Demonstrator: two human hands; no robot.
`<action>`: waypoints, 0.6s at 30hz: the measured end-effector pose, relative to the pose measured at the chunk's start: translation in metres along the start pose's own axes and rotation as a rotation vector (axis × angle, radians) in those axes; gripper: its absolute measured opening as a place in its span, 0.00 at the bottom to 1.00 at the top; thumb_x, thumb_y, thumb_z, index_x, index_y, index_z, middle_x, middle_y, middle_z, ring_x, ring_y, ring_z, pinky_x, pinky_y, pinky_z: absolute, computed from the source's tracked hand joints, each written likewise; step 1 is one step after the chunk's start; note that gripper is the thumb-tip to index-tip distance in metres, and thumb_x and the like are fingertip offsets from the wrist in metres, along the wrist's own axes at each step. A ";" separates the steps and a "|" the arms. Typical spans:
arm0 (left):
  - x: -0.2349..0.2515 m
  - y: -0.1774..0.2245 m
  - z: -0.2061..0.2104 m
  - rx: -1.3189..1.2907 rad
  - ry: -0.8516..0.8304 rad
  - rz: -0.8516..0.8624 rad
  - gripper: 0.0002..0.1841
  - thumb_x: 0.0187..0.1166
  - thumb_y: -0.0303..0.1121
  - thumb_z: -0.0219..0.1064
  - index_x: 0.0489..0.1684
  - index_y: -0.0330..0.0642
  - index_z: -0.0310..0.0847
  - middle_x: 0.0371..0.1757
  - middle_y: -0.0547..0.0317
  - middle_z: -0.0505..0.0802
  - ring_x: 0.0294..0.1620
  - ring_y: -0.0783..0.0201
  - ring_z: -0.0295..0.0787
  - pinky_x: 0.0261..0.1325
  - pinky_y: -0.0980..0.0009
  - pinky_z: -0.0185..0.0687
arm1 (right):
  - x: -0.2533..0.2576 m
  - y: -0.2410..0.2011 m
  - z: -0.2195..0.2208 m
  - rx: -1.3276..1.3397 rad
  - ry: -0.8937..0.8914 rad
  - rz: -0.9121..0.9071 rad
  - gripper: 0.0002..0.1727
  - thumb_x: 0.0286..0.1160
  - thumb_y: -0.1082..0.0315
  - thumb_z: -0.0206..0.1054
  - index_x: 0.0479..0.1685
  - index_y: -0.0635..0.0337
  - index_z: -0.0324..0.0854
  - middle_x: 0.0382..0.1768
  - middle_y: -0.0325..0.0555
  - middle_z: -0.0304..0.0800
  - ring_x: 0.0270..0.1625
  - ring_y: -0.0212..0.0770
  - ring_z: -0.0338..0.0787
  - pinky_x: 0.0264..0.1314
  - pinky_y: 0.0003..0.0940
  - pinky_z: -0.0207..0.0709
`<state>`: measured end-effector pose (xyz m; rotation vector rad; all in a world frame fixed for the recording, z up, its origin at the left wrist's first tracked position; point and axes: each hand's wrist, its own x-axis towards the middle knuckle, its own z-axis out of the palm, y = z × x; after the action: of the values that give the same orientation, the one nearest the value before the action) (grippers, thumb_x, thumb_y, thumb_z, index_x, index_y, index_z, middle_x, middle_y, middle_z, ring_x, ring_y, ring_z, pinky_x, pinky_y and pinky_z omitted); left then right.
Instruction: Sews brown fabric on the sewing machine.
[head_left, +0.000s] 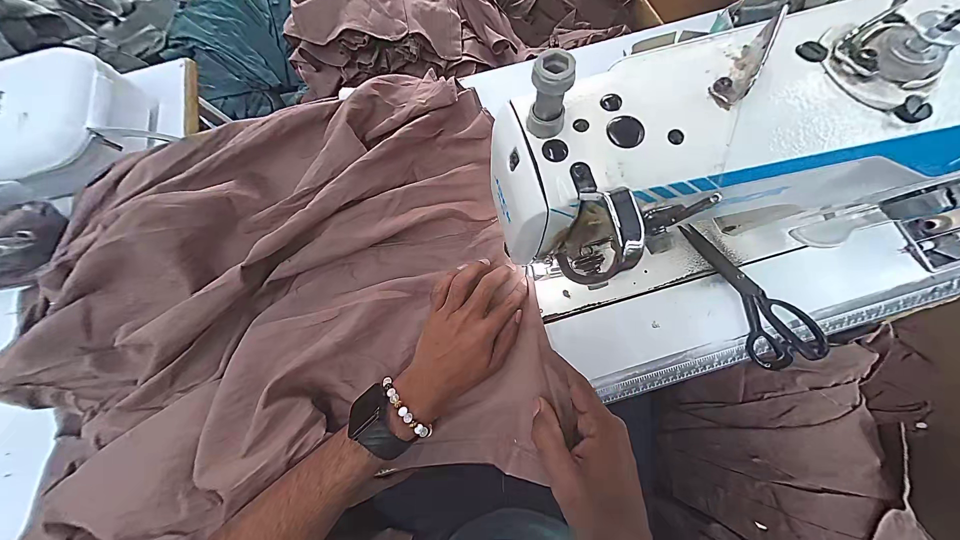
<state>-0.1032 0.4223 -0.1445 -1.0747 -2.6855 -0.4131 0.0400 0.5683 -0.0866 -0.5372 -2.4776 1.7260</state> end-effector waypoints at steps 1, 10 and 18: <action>0.001 -0.001 0.000 0.002 0.000 0.008 0.22 0.90 0.49 0.50 0.76 0.67 0.82 0.80 0.62 0.82 0.87 0.52 0.64 0.86 0.48 0.54 | 0.003 0.002 0.002 -0.025 -0.002 -0.003 0.30 0.73 0.65 0.65 0.78 0.65 0.77 0.42 0.35 0.96 0.32 0.20 0.89 0.32 0.20 0.85; 0.007 -0.011 -0.001 0.004 0.032 0.078 0.20 0.89 0.49 0.53 0.70 0.66 0.86 0.74 0.64 0.85 0.83 0.55 0.68 0.82 0.52 0.56 | 0.031 0.011 0.014 -0.148 0.077 -0.040 0.27 0.73 0.64 0.63 0.74 0.60 0.83 0.23 0.27 0.88 0.15 0.18 0.73 0.15 0.19 0.70; 0.011 -0.019 -0.003 0.015 0.044 0.148 0.18 0.87 0.49 0.56 0.66 0.64 0.89 0.71 0.62 0.87 0.79 0.55 0.72 0.80 0.52 0.58 | 0.051 0.014 0.026 -0.302 0.138 -0.081 0.26 0.72 0.65 0.64 0.71 0.61 0.85 0.15 0.25 0.77 0.13 0.21 0.67 0.13 0.22 0.64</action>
<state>-0.1242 0.4147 -0.1417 -1.2351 -2.5457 -0.3848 -0.0114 0.5662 -0.1163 -0.5487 -2.6320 1.2481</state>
